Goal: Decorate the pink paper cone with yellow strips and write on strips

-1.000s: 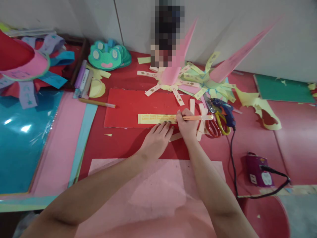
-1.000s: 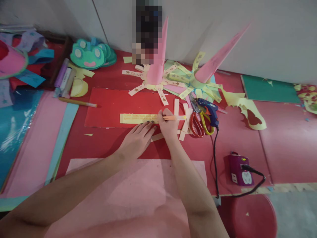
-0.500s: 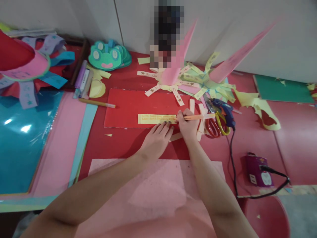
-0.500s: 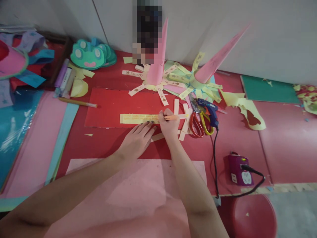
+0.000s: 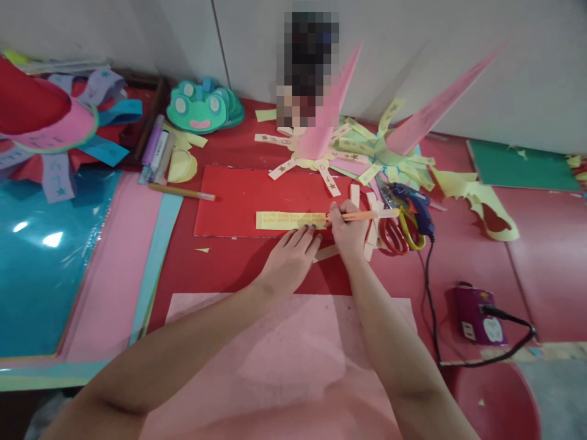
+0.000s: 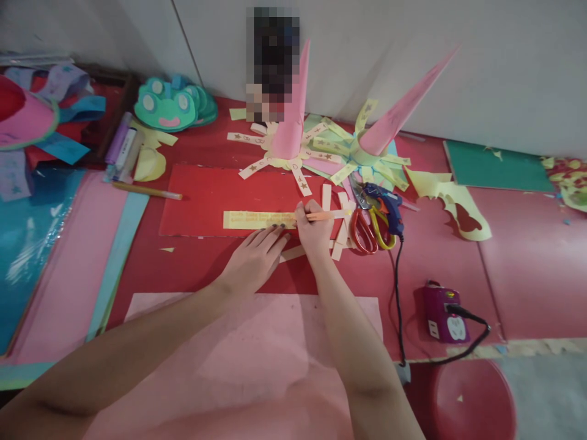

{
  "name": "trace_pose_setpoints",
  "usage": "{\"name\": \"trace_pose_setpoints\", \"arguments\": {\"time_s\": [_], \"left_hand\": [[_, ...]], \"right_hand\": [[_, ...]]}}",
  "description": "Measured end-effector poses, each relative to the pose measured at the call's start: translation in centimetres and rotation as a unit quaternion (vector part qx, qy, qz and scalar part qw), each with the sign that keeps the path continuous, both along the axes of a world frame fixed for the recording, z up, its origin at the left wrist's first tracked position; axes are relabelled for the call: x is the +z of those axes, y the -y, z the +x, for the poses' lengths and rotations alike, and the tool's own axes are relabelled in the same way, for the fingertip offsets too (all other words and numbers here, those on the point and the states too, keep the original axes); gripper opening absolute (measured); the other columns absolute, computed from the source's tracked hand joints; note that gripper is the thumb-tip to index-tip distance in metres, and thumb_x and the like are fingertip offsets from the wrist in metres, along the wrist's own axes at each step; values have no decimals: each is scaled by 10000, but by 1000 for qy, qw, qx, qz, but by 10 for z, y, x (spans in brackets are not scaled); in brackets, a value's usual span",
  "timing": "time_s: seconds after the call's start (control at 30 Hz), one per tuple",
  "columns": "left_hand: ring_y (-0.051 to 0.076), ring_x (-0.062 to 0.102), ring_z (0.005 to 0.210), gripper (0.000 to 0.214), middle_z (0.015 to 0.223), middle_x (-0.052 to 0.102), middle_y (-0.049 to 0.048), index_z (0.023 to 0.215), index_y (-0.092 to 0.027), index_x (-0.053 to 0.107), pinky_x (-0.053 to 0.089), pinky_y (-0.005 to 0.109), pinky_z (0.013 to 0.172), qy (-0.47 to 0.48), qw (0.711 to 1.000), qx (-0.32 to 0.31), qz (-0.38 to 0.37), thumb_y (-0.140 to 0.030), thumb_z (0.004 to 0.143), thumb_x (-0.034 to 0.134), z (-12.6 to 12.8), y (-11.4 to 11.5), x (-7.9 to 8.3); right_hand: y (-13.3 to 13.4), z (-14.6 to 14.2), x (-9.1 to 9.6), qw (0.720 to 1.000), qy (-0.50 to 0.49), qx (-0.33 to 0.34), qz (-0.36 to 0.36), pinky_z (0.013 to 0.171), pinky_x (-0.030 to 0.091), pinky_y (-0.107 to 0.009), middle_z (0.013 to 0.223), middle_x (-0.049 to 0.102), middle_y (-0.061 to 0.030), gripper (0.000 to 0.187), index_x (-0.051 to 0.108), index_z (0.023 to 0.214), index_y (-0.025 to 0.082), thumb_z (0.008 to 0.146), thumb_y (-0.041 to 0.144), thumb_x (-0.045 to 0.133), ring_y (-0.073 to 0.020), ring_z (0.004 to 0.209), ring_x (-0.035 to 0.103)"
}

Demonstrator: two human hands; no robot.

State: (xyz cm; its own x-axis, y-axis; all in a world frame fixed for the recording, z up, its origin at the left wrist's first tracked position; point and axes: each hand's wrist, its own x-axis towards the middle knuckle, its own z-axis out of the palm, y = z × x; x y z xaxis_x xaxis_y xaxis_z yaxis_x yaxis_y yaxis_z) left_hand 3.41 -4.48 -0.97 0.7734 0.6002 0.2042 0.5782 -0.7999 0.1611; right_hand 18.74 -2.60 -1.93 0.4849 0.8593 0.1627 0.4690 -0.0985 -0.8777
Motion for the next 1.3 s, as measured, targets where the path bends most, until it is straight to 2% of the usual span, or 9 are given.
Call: {"name": "trace_pose_setpoints", "arguments": {"time_s": [0.13,0.23,0.33,0.5,0.6,0.8,1.0,1.17,1.3], "left_hand": [[243,473,1195,373,1254,538,149,1220,-62,488,408,381,983,-11,1000,2,-3,-123,868,378,0,0,0],[251,460,1205,387,1279,518,144,1238,-67,476,397,386,993,-20,1000,-2,4,-123,868,377,0,0,-2],[257,464,1201,389,1280,516,144,1245,-66,471,391,397,997,-23,1000,-1,8,-126,875,366,0,1,-3],[247,434,1229,401,1284,510,148,1256,-68,458,363,401,1021,-20,1000,-3,13,-100,867,367,0,1,-6],[246,442,1222,399,1284,509,151,1258,-69,457,357,403,1026,-33,999,2,8,-107,873,358,1,1,-4],[249,461,1201,389,1260,530,137,1243,-79,477,378,401,1008,-36,999,4,12,-116,870,370,1,1,1],[246,451,1212,389,1257,527,147,1243,-76,472,358,400,1025,-17,1000,2,11,-107,867,378,0,1,-3],[253,455,1209,377,1258,529,146,1219,-68,495,366,399,1019,-19,1000,3,19,-105,863,376,0,1,-5],[266,444,1218,386,1301,490,164,1231,-61,485,371,414,1013,-22,1000,-1,15,-124,865,379,-1,0,-3]], "right_hand": [[0,-1,6,1000,-18,-8,19,483,410,-214,464,451,64,280,436,609,207,812,390,494,-83,447,482],[0,-3,10,998,25,-27,41,615,467,-238,649,602,13,207,570,760,199,798,398,526,-104,606,568],[2,-3,9,998,39,-30,49,714,477,-255,784,656,-15,223,613,848,204,808,400,515,-123,733,605],[8,-3,7,995,87,-45,29,771,473,-298,884,673,-28,249,622,887,225,827,418,478,-151,808,617],[10,-7,10,993,113,-26,33,796,476,-316,931,671,-32,232,618,914,237,837,394,465,-160,845,625],[13,-15,14,996,66,4,57,769,507,-301,946,669,-36,222,600,943,238,859,354,430,-148,831,640],[9,-11,7,996,34,1,85,837,494,-299,991,655,-40,180,587,956,223,830,312,494,-140,896,629],[7,-9,6,997,2,51,49,828,509,-309,1021,652,-44,201,566,982,225,791,281,536,-147,915,637],[10,-12,15,995,33,74,55,881,481,-318,1042,658,-38,188,576,971,230,824,212,460,-141,962,624]]}}
